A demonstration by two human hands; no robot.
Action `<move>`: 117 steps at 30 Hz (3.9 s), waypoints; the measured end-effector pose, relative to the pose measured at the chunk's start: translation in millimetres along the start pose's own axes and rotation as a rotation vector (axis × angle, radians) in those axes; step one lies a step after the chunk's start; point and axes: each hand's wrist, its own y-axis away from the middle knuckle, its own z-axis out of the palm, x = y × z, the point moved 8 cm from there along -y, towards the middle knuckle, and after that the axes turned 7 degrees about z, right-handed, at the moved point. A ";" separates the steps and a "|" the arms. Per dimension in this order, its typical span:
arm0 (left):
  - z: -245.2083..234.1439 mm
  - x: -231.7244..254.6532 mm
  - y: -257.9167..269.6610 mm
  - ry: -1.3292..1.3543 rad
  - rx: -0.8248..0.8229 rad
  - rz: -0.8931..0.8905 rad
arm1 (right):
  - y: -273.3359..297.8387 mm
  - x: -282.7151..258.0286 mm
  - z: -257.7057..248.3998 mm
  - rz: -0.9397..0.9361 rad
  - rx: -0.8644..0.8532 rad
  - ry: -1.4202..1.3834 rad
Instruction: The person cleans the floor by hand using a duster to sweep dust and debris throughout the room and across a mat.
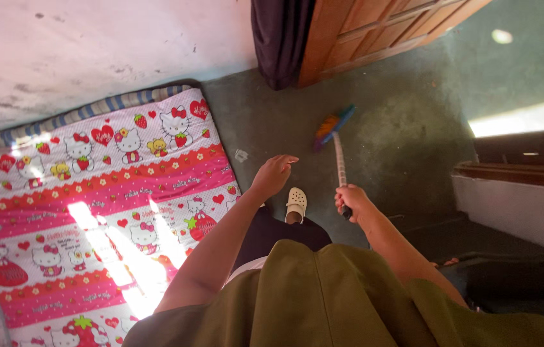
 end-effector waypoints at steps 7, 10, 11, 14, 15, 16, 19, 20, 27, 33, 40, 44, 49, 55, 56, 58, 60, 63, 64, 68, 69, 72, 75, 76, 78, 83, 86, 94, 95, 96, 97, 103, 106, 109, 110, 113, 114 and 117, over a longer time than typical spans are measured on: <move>-26.7 -9.7 -29.1 0.023 -0.029 0.112 | 62.6 -39.7 108.1 -0.127 -0.234 0.441; -51.1 -26.2 -38.4 0.006 -0.064 0.096 | 4.1 -61.5 192.5 -0.210 -0.268 0.641; -62.1 -34.8 -34.6 -0.002 -0.087 0.063 | -19.8 -67.4 226.0 -0.243 -0.293 0.677; -88.4 -61.9 -28.7 -0.039 -0.111 -0.031 | -99.5 -84.0 296.3 -0.239 -0.257 0.649; -94.5 -69.5 -28.3 -0.019 -0.121 -0.042 | -122.1 -86.4 310.4 -0.160 -0.215 0.636; -101.4 -78.5 -27.5 0.001 -0.132 -0.053 | -136.1 -86.0 319.1 -0.081 -0.174 0.621; -107.3 -102.6 -27.6 -0.015 -0.164 -0.047 | -139.9 -74.7 317.4 -0.148 -0.251 0.066; -105.8 -108.6 -29.1 -0.030 -0.173 -0.034 | -136.3 -59.9 311.5 -0.110 -0.248 -0.089; -66.9 -87.2 -53.6 0.041 -0.259 0.141 | -112.3 0.7 172.9 -0.030 -0.071 -0.471; -34.9 -30.0 -82.4 0.066 -0.363 0.282 | -8.6 2.1 138.4 -0.109 0.191 -0.074; -5.4 -14.7 -96.4 0.053 -0.398 0.271 | 33.9 64.3 175.8 -0.104 -0.125 -0.034; 15.1 -6.3 -92.5 0.003 -0.514 0.202 | -44.6 65.4 157.2 -0.114 -0.076 0.075; 20.4 14.2 -84.7 0.014 -0.452 0.262 | -124.4 0.4 46.4 -0.221 0.205 -0.074; 38.0 16.0 -73.9 0.005 -0.445 0.287 | -67.2 -49.9 -20.4 -0.403 0.494 -0.076; 40.8 18.2 -73.5 0.022 -0.437 0.313 | -47.8 -36.8 -12.3 -0.417 0.424 -0.082; 48.6 21.7 -76.9 0.028 -0.429 0.341 | -7.9 0.6 1.4 -0.403 0.257 -0.137; 52.5 17.9 -75.9 0.020 -0.445 0.319 | 19.9 47.1 18.6 -0.236 0.114 -0.173; 64.5 19.5 -82.6 0.015 -0.473 0.294 | 31.6 98.5 34.9 -0.070 -0.010 -0.050; 68.7 25.4 -86.7 0.032 -0.460 0.329 | 25.8 109.8 35.5 -0.054 -0.050 0.002; 78.5 40.2 -92.2 0.013 -0.477 0.328 | -28.6 115.8 -8.1 -0.105 0.010 0.209; 79.7 42.6 -90.8 0.008 -0.479 0.323 | -39.6 115.8 -27.8 -0.106 0.053 0.208; 88.0 48.0 -89.8 0.005 -0.487 0.316 | -55.2 81.9 -73.2 -0.167 0.285 0.217; 96.8 52.9 -81.4 -0.008 -0.507 0.314 | -14.3 63.6 -90.4 -0.173 0.464 0.159; 102.4 56.7 -77.6 -0.020 -0.524 0.324 | 7.0 60.4 -95.5 -0.184 0.499 0.086; 116.9 67.5 -76.8 -0.031 -0.560 0.326 | 55.4 70.3 -103.5 -0.237 0.437 0.135; 147.9 102.7 -70.6 -0.011 -0.602 0.390 | 115.1 134.7 -148.0 -0.139 0.117 0.204; 168.7 129.3 -70.7 -0.011 -0.627 0.414 | 85.0 160.4 -183.2 -0.041 0.091 0.526; 230.2 169.4 -75.4 -0.032 -0.672 0.582 | -10.8 109.4 -176.9 -0.159 0.487 0.557; 236.8 172.7 -73.7 -0.012 -0.682 0.610 | -2.5 114.5 -174.7 -0.169 0.510 0.498; 239.5 171.5 -70.8 -0.006 -0.697 0.592 | 6.9 123.5 -170.0 -0.182 0.508 0.458; 242.0 174.0 -73.4 0.003 -0.707 0.584 | 17.1 129.9 -172.7 -0.200 0.511 0.425; 258.6 177.4 -102.9 -0.082 -0.811 0.442 | 80.6 194.8 -227.3 -0.228 0.436 0.504; 265.6 187.1 -123.2 -0.039 -0.817 0.503 | 121.2 211.8 -273.4 0.066 0.388 0.434; 275.7 197.9 -144.7 0.009 -0.826 0.612 | 131.5 192.1 -293.4 0.183 0.429 0.467; 278.4 201.2 -154.7 0.012 -0.839 0.637 | 120.6 177.2 -293.0 0.190 0.469 0.498; 286.2 198.7 -191.1 -0.074 -0.934 0.539 | 73.4 122.0 -285.8 0.179 0.646 0.543; 286.5 199.9 -205.1 -0.069 -0.935 0.562 | 55.4 100.4 -277.2 0.166 0.708 0.532; 288.6 205.6 -252.3 -0.065 -0.947 0.603 | 32.4 48.2 -258.2 0.131 0.781 0.404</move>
